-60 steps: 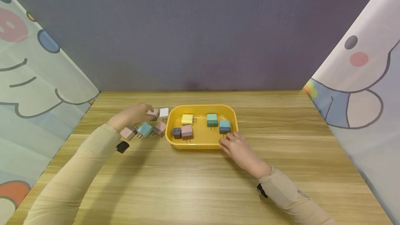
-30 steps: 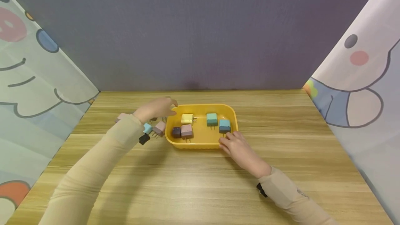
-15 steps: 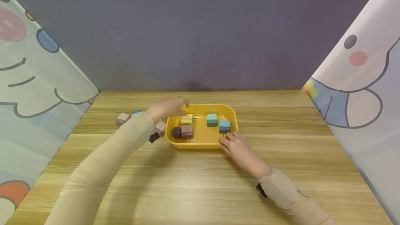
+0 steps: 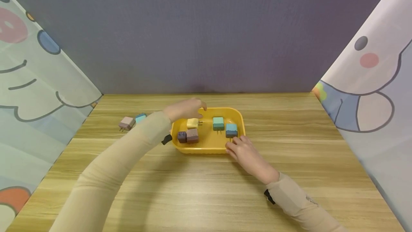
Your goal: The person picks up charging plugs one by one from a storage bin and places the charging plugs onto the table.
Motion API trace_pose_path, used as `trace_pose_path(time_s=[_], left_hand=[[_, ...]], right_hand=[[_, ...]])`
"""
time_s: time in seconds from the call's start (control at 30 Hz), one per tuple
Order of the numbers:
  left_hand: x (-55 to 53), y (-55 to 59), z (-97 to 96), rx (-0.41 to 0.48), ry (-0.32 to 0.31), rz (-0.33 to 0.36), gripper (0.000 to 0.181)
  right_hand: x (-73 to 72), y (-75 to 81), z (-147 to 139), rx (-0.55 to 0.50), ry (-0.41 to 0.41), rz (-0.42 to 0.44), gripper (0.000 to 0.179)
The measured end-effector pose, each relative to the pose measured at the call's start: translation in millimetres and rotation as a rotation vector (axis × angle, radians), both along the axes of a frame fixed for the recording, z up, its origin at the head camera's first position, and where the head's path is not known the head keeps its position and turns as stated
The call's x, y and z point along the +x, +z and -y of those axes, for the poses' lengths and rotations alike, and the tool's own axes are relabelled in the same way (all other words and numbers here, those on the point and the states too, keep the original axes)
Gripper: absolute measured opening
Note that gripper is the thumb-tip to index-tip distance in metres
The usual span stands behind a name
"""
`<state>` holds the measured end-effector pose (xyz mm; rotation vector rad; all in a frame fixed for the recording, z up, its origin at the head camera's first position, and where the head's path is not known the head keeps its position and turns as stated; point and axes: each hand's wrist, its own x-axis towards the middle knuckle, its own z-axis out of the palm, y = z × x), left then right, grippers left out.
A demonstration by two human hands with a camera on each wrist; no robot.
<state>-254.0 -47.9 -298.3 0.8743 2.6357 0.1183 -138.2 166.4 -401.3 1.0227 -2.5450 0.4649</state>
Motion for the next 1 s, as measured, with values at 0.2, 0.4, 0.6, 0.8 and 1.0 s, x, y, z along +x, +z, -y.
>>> trace_pose_path(time_s=[0.2,0.4,0.6,0.8,1.0], left_hand=[[-2.5,-1.6,-10.5,0.01,-0.034,-0.012,0.037],[-2.2,-2.1,-22.5,0.019,-0.034,0.001,0.037],[-3.5,-5.8,-37.2,-0.015,-0.059,0.007,0.035],[-5.6,-14.9,-49.4,-0.058,-0.071,0.026,0.035],[-7.4,-25.0,-57.2,-0.072,-0.106,0.005,0.034]], right_hand=[[0.4,-0.1,0,-0.007,0.006,0.003,0.01],[1.0,0.6,-1,-0.002,0.006,0.011,0.009],[0.6,-0.6,-2,-0.009,0.013,-0.012,0.01],[0.6,-1.2,-3,-0.01,0.015,-0.025,0.012],[1.2,-0.3,-2,-0.001,0.016,-0.025,0.012]])
